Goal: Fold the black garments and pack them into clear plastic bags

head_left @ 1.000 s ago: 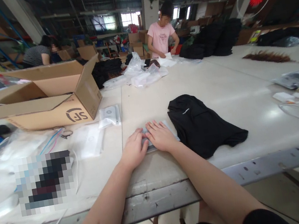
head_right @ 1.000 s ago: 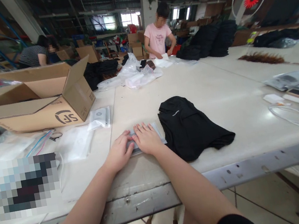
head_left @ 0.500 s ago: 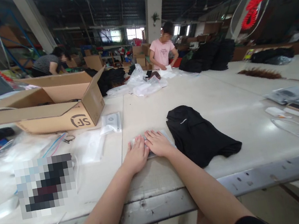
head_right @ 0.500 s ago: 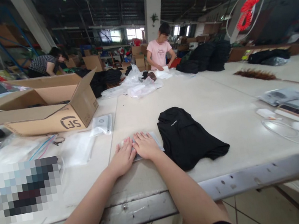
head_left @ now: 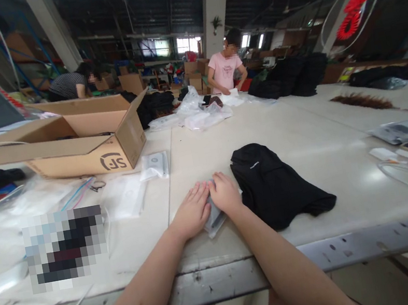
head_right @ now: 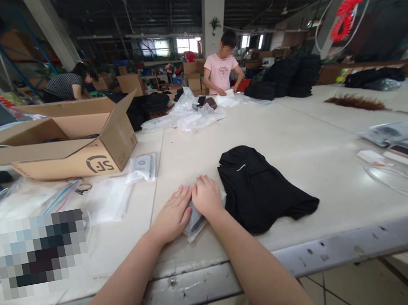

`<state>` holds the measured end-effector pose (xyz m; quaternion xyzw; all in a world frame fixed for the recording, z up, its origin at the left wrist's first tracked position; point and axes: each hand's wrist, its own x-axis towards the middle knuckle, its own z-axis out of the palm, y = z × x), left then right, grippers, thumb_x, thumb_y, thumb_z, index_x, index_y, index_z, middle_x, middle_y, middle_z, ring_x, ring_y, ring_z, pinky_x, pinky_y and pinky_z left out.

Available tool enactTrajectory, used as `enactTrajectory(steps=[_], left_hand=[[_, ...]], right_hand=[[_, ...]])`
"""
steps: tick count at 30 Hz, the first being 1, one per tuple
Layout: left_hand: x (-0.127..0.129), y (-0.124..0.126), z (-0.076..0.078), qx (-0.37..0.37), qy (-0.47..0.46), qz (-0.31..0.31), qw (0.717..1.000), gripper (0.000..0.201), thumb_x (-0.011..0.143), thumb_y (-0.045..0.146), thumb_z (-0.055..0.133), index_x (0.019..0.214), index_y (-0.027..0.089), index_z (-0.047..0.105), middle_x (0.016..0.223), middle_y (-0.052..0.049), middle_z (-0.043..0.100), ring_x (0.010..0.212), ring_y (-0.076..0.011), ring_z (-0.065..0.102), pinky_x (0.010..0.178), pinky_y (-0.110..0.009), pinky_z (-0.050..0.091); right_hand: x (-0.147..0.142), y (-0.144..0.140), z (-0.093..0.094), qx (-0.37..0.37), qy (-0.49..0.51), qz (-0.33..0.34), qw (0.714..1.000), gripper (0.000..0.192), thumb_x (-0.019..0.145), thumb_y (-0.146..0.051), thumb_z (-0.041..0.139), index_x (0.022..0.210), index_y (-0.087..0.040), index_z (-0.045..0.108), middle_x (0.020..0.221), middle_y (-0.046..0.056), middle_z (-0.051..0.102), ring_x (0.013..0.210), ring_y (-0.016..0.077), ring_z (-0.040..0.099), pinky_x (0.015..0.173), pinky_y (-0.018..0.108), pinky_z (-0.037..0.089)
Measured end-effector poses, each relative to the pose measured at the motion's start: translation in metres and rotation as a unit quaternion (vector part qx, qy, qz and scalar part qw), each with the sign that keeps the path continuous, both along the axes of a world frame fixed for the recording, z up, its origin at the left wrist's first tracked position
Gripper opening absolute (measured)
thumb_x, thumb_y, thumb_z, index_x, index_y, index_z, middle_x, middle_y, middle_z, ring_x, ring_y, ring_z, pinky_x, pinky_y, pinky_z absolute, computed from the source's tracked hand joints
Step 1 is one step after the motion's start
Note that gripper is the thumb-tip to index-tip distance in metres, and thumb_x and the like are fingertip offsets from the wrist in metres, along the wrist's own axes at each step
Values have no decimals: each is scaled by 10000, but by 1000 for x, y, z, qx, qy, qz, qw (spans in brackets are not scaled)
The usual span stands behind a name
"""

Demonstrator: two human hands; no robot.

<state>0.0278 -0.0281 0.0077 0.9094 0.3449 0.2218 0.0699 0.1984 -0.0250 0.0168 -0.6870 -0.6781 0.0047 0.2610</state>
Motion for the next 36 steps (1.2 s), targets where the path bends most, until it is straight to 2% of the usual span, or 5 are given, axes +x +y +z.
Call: enactTrajectory(steps=[8,14,19,28,36], left_hand=[[25,-15,-3,-32,58,108,992,599,913,306,481,1495,174,424,1508,-175,471,1390,-344,448,1139,-551,327],[-2,7,7,-104,-112,187,970,440,989,331,312,909,191,721,878,-93,759,884,-220,712,905,-372,516],[-13,23,-6,-70,-225,222,946,324,934,286,393,982,195,700,1032,-82,746,1003,-218,690,925,-366,540],[5,10,-9,-85,-87,65,990,563,1024,393,282,1470,83,430,1552,-150,415,1467,-227,343,1220,-449,292],[10,1,-8,-90,13,83,992,616,1037,474,196,1581,186,214,1630,-129,244,1518,-234,205,1213,-506,236]], right_hand=[[-27,-11,0,-78,-8,-32,996,744,1018,-520,221,1428,55,455,1514,302,392,1477,401,269,1180,557,199],[-27,-14,-5,-103,-26,48,993,775,1001,-599,202,1524,-48,353,1601,227,269,1514,384,161,1190,587,150],[-28,-7,-9,-99,-63,105,988,774,963,-586,359,1525,-54,353,1610,212,254,1514,354,187,1206,538,166],[-26,0,-14,-105,-71,158,979,630,958,-300,384,1541,-72,323,1620,199,242,1520,360,154,1217,546,136],[-6,15,-37,-102,164,155,969,688,941,-250,380,1573,-58,187,1644,177,151,1537,255,104,1240,470,152]])
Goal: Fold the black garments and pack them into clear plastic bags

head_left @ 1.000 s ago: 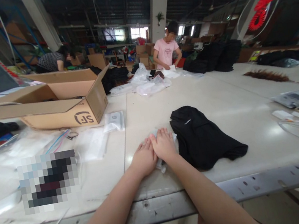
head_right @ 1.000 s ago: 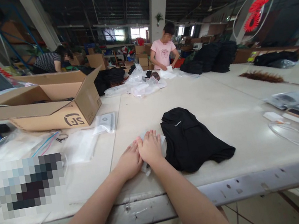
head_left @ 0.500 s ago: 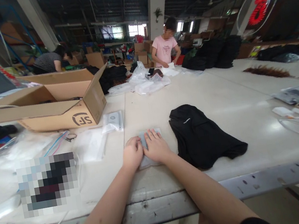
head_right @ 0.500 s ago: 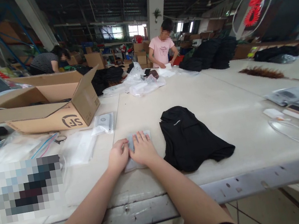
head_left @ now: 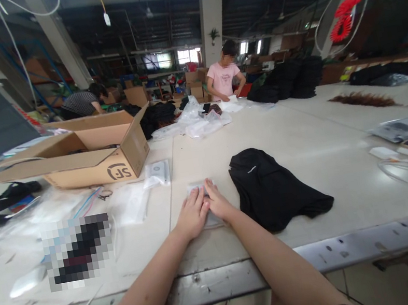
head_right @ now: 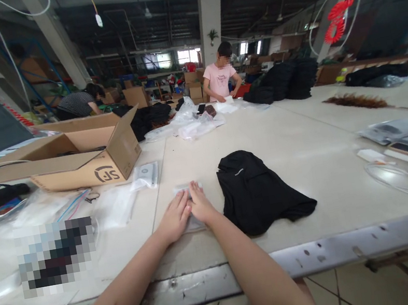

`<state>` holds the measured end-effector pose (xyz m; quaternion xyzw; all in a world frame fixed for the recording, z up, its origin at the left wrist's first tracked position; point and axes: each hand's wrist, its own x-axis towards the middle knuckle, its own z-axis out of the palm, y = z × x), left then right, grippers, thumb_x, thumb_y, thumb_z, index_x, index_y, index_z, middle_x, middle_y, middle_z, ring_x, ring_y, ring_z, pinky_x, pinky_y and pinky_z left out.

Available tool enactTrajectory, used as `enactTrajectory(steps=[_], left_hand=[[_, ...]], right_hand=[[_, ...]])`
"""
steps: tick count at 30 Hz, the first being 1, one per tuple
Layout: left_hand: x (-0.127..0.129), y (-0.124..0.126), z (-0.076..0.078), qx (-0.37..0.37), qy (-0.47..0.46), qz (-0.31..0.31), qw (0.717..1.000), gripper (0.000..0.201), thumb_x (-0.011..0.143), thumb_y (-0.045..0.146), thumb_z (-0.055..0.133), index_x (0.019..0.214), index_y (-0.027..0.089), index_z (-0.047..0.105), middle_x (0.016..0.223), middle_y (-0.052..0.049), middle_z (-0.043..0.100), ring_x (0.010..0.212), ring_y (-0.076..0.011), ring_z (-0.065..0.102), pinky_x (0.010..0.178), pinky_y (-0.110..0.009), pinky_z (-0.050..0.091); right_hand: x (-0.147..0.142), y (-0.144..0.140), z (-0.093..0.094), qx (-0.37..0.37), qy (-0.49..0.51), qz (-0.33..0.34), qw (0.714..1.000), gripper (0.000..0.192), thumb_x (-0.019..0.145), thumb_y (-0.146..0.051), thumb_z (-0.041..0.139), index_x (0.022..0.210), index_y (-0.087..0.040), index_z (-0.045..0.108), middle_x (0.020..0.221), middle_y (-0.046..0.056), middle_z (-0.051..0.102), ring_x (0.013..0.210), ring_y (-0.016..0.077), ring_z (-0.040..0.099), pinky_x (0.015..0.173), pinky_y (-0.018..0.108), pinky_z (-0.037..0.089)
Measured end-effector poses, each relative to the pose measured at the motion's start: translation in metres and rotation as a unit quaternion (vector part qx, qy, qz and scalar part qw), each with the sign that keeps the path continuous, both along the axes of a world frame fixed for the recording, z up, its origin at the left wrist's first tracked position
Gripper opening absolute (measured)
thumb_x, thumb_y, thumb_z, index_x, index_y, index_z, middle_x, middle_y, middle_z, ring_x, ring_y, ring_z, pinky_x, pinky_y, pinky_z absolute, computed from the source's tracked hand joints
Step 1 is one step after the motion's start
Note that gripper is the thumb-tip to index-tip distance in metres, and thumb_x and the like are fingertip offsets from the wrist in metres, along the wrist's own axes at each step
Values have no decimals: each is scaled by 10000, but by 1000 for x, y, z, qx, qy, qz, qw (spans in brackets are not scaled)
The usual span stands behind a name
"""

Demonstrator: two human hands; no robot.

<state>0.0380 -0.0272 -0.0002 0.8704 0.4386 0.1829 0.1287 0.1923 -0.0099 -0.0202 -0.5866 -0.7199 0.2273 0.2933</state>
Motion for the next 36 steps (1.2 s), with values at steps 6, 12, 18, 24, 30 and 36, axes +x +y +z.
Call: enactTrajectory(steps=[6,12,18,24,30,36], left_hand=[[-12,34,20,-51,100,9,994,627,1007,568,232,1513,233,388,1613,-100,314,1503,-319,238,1177,-618,210],[-61,136,54,74,83,177,978,478,992,295,277,1339,117,552,1437,-148,544,1359,-234,483,1140,-367,360],[-96,215,51,15,126,228,965,627,969,341,334,1466,-41,362,1570,-304,277,1476,-379,271,1145,-491,320],[-94,231,6,-5,145,234,961,695,989,430,246,1537,3,250,1607,-286,181,1509,-379,172,1165,-564,249],[-101,235,-1,-24,156,220,963,712,991,448,194,1543,0,238,1610,-274,190,1510,-362,185,1163,-542,270],[-101,233,-1,-21,154,228,961,752,988,502,191,1561,14,195,1634,-238,154,1521,-354,140,1194,-501,227]], right_hand=[[-6,-1,-1,123,54,-126,983,490,957,-247,394,1398,-87,536,1487,174,496,1458,258,359,1215,433,258],[-14,-17,10,113,-66,-46,990,523,954,-475,505,1345,-139,590,1502,182,474,1424,331,395,1158,507,319],[-16,-15,11,93,-69,-43,992,537,980,-491,461,1389,-154,545,1547,167,418,1453,296,355,1175,495,294],[-18,-12,13,78,-62,-42,994,545,980,-471,466,1405,-135,530,1562,168,394,1464,300,337,1186,496,288],[-20,-16,17,39,-63,-38,997,564,983,-483,446,1449,-168,486,1592,147,347,1484,311,295,1201,513,252],[-19,-19,25,-9,-82,-16,996,696,969,-572,407,1524,-154,376,1643,140,218,1525,306,170,1223,517,151]])
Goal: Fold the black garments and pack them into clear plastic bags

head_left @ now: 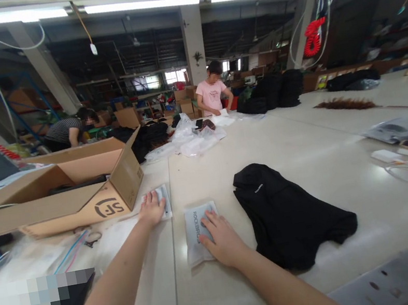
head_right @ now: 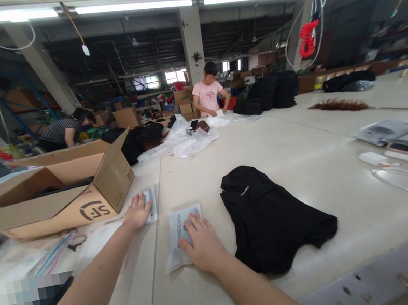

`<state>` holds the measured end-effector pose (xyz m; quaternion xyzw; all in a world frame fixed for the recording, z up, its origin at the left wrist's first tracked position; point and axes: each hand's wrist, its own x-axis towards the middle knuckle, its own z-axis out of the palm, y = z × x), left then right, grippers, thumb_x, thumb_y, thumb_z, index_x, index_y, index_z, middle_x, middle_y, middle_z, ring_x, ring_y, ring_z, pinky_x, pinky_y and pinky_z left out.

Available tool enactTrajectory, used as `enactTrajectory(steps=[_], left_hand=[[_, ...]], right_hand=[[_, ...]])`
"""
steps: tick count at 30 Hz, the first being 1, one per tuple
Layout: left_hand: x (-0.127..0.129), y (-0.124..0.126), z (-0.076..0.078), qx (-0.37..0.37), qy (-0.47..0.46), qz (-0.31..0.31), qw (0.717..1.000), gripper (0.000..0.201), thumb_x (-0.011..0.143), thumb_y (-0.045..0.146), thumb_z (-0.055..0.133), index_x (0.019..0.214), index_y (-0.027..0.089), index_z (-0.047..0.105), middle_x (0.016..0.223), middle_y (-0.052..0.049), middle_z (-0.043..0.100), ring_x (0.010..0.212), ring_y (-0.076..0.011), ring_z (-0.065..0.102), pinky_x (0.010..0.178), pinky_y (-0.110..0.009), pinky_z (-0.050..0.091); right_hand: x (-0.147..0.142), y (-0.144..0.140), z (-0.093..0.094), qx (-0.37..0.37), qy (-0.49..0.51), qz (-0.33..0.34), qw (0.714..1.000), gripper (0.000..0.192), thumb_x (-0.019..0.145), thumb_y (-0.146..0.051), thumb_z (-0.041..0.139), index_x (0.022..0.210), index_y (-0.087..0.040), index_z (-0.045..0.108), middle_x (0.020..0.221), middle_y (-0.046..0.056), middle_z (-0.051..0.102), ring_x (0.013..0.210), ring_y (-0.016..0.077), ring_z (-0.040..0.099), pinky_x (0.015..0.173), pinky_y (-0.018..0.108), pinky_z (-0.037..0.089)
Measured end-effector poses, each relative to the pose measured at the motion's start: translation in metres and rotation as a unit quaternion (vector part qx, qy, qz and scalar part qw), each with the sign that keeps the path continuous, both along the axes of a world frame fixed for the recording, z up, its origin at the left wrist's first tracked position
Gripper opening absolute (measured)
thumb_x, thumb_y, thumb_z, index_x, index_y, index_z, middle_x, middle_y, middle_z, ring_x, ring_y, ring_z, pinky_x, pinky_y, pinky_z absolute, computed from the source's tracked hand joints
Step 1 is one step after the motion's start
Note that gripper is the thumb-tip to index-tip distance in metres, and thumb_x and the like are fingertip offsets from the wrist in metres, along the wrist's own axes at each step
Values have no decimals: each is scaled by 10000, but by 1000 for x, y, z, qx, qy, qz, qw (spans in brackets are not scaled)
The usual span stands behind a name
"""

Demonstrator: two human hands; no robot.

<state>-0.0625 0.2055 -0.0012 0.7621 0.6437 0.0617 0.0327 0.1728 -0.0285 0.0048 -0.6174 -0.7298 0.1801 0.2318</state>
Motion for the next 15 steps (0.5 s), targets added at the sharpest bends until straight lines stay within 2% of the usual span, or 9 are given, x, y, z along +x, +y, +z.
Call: enactTrajectory(steps=[4,6,8,11,13,15], left_hand=[[-3,0,0,-1,5,-3,1000,783,984,549,172,1570,30,172,1639,-228,138,1524,-349,124,1191,-501,224],[-4,0,4,-4,8,-7,1000,799,976,578,186,1573,47,182,1643,-217,133,1526,-345,119,1195,-503,209],[-2,-6,12,14,24,-8,1000,786,973,576,225,1570,64,217,1650,-197,120,1531,-345,84,1205,-537,160],[12,-34,30,122,50,-26,991,699,971,474,328,1532,57,326,1650,-184,148,1531,-368,49,1208,-600,65],[28,-68,39,192,24,-68,979,595,967,363,358,1483,72,418,1625,-190,248,1521,-357,142,1216,-569,123],[46,-110,42,185,-36,-143,972,489,969,304,346,1380,128,546,1512,-165,457,1433,-301,372,1188,-484,280]], right_hand=[[6,-2,0,-43,-48,72,995,1217,703,-807,614,1598,-155,109,1670,147,11,1535,360,-25,1210,566,62],[6,-2,0,-34,-67,56,996,1292,633,-801,681,1599,-167,105,1670,157,48,1526,384,21,1198,564,95],[4,0,-1,4,-72,3,997,1217,633,-765,720,1584,-198,216,1628,174,218,1470,399,209,1169,541,188],[0,4,0,68,-69,-84,992,931,703,-686,734,1465,-235,447,1409,172,491,1251,358,460,1061,481,351],[-2,6,-1,84,-70,-119,987,734,777,-629,703,1361,-213,543,1267,164,558,1148,330,509,991,448,407],[-1,8,-2,89,-70,-134,985,630,825,-587,673,1291,-174,581,1180,162,580,1099,322,521,954,434,429]])
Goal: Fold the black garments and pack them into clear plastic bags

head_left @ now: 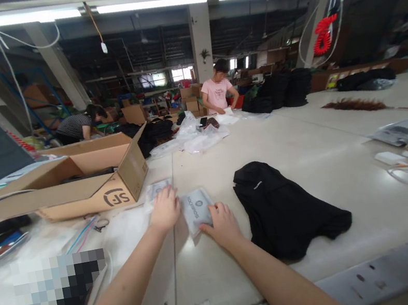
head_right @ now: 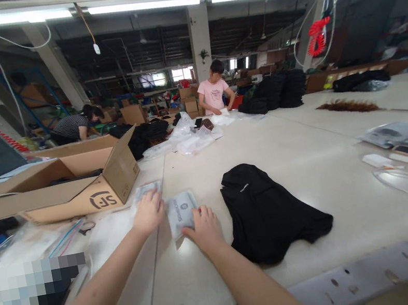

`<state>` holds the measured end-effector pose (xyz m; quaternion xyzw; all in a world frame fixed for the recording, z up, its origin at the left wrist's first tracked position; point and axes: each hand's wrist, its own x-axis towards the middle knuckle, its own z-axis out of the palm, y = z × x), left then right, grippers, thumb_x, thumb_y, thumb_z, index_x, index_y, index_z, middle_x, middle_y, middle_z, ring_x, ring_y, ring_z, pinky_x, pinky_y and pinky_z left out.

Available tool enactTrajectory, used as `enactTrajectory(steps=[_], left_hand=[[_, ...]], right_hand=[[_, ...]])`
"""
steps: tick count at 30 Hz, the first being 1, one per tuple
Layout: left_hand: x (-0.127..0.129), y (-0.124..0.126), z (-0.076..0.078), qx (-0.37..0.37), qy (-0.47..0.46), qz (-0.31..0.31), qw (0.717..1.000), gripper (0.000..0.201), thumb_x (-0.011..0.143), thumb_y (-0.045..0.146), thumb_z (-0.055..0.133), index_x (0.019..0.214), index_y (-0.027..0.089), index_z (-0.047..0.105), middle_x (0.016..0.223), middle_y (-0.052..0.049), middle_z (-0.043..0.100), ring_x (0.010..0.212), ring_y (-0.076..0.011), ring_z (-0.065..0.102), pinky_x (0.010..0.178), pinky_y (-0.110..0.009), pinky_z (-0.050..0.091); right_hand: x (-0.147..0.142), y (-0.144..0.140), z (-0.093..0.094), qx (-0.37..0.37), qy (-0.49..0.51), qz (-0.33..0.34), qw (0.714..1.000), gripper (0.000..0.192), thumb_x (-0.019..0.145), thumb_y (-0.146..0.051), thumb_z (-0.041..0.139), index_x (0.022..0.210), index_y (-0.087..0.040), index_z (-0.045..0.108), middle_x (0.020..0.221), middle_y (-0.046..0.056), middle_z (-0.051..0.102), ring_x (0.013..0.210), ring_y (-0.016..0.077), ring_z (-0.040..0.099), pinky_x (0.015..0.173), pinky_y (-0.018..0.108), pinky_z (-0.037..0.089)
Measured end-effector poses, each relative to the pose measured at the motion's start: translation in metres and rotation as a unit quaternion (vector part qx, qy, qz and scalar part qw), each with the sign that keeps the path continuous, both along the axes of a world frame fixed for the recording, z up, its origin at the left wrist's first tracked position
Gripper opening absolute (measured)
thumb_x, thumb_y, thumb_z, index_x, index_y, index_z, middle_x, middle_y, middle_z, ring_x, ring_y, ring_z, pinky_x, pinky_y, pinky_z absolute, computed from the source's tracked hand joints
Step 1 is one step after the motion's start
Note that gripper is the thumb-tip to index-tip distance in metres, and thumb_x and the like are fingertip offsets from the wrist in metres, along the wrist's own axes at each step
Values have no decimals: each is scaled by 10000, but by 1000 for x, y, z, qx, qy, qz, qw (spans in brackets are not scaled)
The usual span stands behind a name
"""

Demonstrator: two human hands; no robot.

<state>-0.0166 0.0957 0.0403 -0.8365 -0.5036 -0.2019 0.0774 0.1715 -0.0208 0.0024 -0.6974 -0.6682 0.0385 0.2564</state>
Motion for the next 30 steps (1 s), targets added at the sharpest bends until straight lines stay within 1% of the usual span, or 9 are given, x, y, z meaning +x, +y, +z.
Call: enactTrajectory(steps=[1,3,5,7,10,16,21,26,30], left_hand=[[9,-22,-2,-22,-22,-50,998,458,975,300,336,1331,158,586,1435,-143,540,1358,-264,470,1160,-442,345],[23,-60,-10,-62,-29,-128,989,432,971,335,375,1318,206,599,1374,-115,590,1305,-245,520,1131,-427,393],[31,-86,-23,-69,-6,-131,989,478,937,349,454,1381,203,554,1427,-136,548,1359,-276,470,1141,-457,381],[36,-96,-35,-57,22,-120,991,573,921,342,483,1470,179,457,1513,-149,462,1443,-301,363,1178,-494,319],[41,-86,-44,-40,52,-90,994,628,942,383,458,1527,174,369,1572,-150,382,1485,-314,286,1190,-527,272],[50,-33,-43,-38,78,-14,996,639,971,470,383,1520,143,383,1591,-171,341,1494,-348,249,1201,-567,173],[47,-1,-51,-46,68,44,996,685,964,484,373,1529,98,356,1611,-184,290,1511,-369,177,1202,-514,179],[46,-5,-54,0,59,90,994,674,956,467,381,1517,95,370,1599,-208,297,1509,-401,140,1199,-564,111],[47,-20,-43,31,54,112,992,519,961,349,350,1374,87,526,1446,-231,484,1394,-388,369,1127,-527,283]], right_hand=[[1,0,-1,4,2,-1,1000,586,848,-555,660,1275,-161,587,1156,160,586,1085,319,524,946,429,433],[2,1,-5,19,16,1,1000,455,913,-442,599,1264,-152,594,1134,153,600,1071,304,532,944,411,431],[4,1,-10,38,47,3,998,332,964,-295,494,1243,-156,609,1130,143,619,1072,279,542,954,387,425],[5,2,-13,57,86,-2,995,316,969,-202,421,1203,-158,629,1121,132,640,1078,262,552,962,370,421],[5,2,-16,74,123,-26,989,288,946,-196,447,1151,-160,646,1122,126,656,1089,270,557,965,377,420],[4,0,-11,58,136,-32,988,242,898,-217,533,1096,-158,660,1114,123,657,1078,271,571,950,369,426],[5,-1,-9,32,113,-39,992,215,898,-228,533,1049,-179,678,1073,110,660,1044,271,585,915,371,431],[5,-1,-8,27,90,-30,995,197,896,-242,537,1023,-197,682,1046,94,664,1017,269,592,894,375,430],[5,2,-7,18,79,-43,996,198,897,-241,534,1016,-192,685,1040,108,658,1004,272,588,880,371,433]])
